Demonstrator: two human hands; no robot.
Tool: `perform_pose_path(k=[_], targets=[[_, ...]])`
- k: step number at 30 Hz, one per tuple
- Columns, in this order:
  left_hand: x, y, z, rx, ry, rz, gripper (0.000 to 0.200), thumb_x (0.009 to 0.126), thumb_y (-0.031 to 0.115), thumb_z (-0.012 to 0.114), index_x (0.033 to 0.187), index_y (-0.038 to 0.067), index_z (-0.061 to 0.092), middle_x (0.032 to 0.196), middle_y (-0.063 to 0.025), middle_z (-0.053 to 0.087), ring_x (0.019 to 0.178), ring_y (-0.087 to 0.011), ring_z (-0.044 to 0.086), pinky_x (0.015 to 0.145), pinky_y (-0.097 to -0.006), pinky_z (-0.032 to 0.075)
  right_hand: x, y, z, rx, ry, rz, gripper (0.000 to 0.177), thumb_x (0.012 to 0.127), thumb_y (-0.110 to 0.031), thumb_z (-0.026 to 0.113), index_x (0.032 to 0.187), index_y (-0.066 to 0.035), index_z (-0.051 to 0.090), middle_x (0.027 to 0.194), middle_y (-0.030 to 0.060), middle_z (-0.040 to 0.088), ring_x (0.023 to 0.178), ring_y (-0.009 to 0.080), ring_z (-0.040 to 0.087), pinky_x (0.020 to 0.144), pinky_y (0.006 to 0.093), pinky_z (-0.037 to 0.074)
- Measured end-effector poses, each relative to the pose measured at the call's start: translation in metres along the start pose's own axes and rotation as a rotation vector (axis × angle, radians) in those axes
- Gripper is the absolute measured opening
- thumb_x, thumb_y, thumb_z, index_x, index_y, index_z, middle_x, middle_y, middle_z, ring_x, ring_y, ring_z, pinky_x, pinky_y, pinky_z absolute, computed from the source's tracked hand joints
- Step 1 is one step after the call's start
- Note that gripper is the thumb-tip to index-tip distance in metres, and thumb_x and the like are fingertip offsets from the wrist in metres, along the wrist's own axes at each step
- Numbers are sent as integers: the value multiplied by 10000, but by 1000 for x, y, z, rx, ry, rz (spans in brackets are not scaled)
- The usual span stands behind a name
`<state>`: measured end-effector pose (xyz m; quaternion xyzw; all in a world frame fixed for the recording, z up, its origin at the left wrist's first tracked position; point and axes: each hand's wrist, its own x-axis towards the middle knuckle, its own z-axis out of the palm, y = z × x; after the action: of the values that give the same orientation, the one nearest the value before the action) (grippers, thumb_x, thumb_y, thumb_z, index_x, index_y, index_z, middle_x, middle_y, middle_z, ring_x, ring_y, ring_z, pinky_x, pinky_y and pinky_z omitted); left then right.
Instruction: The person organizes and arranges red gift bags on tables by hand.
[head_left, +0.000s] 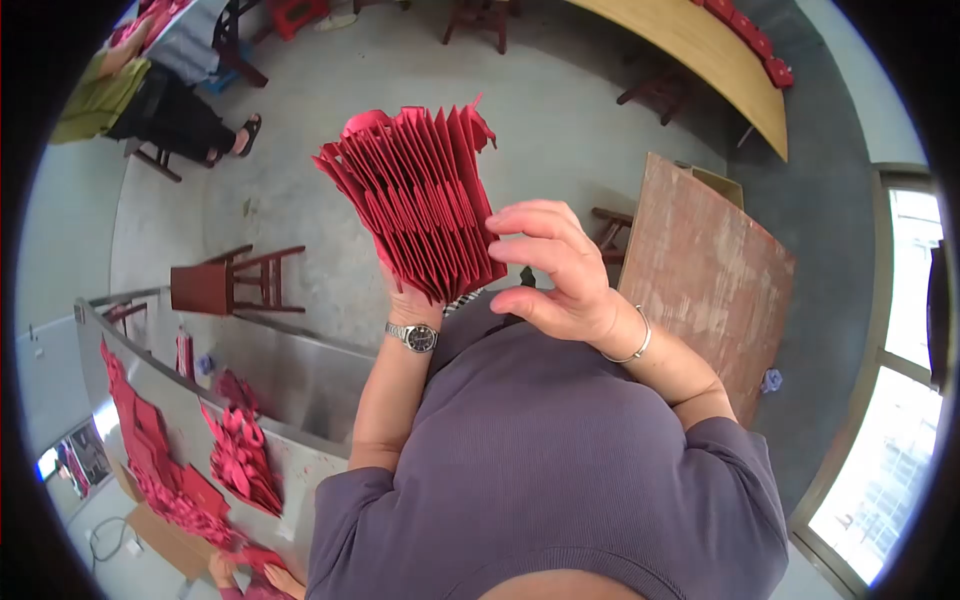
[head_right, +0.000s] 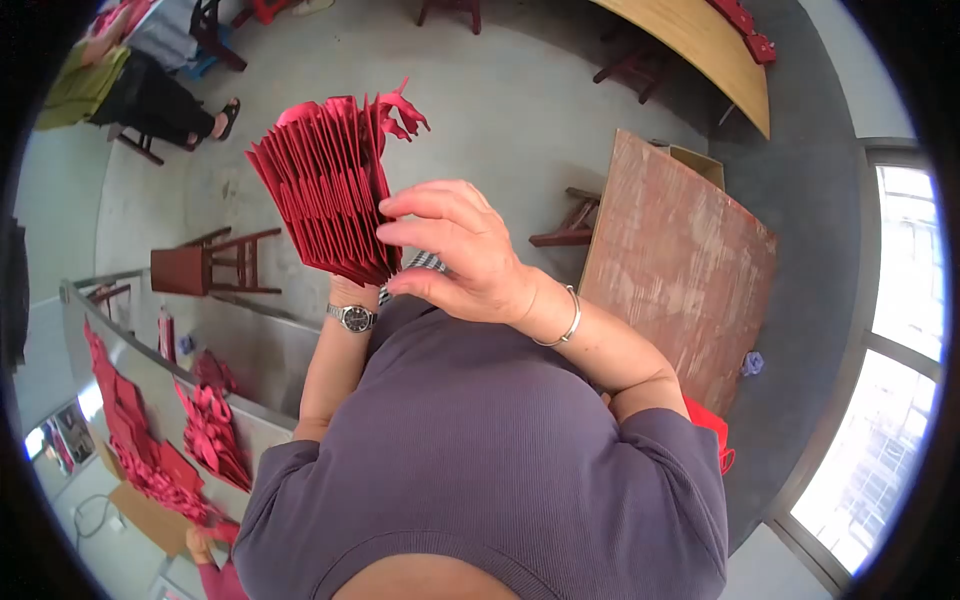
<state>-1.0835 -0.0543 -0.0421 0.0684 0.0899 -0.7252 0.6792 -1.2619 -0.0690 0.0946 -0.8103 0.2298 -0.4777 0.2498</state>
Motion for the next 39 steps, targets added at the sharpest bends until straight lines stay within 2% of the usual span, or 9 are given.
perform_pose_path(k=[3, 5, 6, 9, 13, 27, 33, 38, 39], targets=[[50, 3, 22, 79, -148, -65, 528, 936, 451, 393, 1319, 89, 430, 1286, -114, 510, 1145, -304, 511, 984, -453, 417, 33, 31, 0, -36, 49, 18, 332, 633, -95, 763, 930, -61, 618, 1027, 98, 603, 907, 277, 575, 792, 368, 455], [73, 3, 32, 124, -106, -98, 551, 898, 447, 481, 1310, 83, 440, 1268, -118, 525, 1130, -306, 526, 966, -457, 437, 44, 47, -3, -14, 97, 150, 319, 674, -16, 720, 966, -42, 594, 1050, 134, 580, 958, 291, 558, 829, 368, 443], [87, 6, 19, 276, -106, -48, 574, 855, 408, 569, 1302, 71, 445, 1254, -128, 535, 1106, -309, 546, 944, -463, 459, 48, 55, 0, -1, 179, 195, 317, 640, 7, 696, 940, -56, 617, 1009, 101, 599, 904, 280, 572, 778, 363, 458], [116, -1, 29, 290, -38, -103, 582, 829, 372, 616, 1290, 56, 452, 1236, -136, 547, 1093, -312, 555, 932, -470, 471, 62, 71, -12, -136, 155, 160, 332, 647, 25, 676, 962, -68, 627, 998, 94, 590, 903, 277, 560, 768, 356, 457], [163, -21, 45, 242, -122, -224, 528, 850, 346, 587, 1270, 47, 474, 1230, -133, 556, 1101, -303, 550, 967, -444, 438, 69, 109, -33, -154, 171, 165, 329, 653, 58, 643, 940, -104, 660, 988, 80, 574, 909, 268, 534, 741, 345, 455], [298, -113, 79, 315, -86, -137, 554, 801, 354, 638, 1236, 42, 498, 1199, -117, 574, 1073, -286, 566, 938, -429, 464, 108, 223, -147, -113, 247, 148, 283, 656, 80, 637, 886, -83, 663, 959, 83, 586, 891, 260, 559, 753, 341, 455], [341, -173, 105, 240, -129, -203, 596, 860, 383, 577, 1332, 66, 397, 1303, -129, 494, 1176, -296, 489, 1011, -450, 389, 113, 275, -218, -160, 158, 75, 209, 635, -22, 705, 822, -69, 625, 937, 86, 575, 851, 266, 542, 741, 352, 446], [384, -194, 113, 333, -56, -255, 606, 865, 383, 567, 1344, 64, 373, 1316, -131, 479, 1181, -298, 485, 1014, -456, 382, 127, 313, -246, -195, 193, 239, 250, 599, -91, 765, 770, -76, 584, 882, 81, 558, 805, 255, 522, 705, 349, 431], [398, -199, 109, 313, -1, -236, 607, 901, 494, 391, 1328, 63, 414, 1310, -140, 492, 1169, -325, 495, 992, -469, 404, 131, 323, -250, -221, 215, 281, 243, 603, -76, 758, 769, -76, 580, 873, 80, 556, 800, 252, 518, 704, 346, 427]])
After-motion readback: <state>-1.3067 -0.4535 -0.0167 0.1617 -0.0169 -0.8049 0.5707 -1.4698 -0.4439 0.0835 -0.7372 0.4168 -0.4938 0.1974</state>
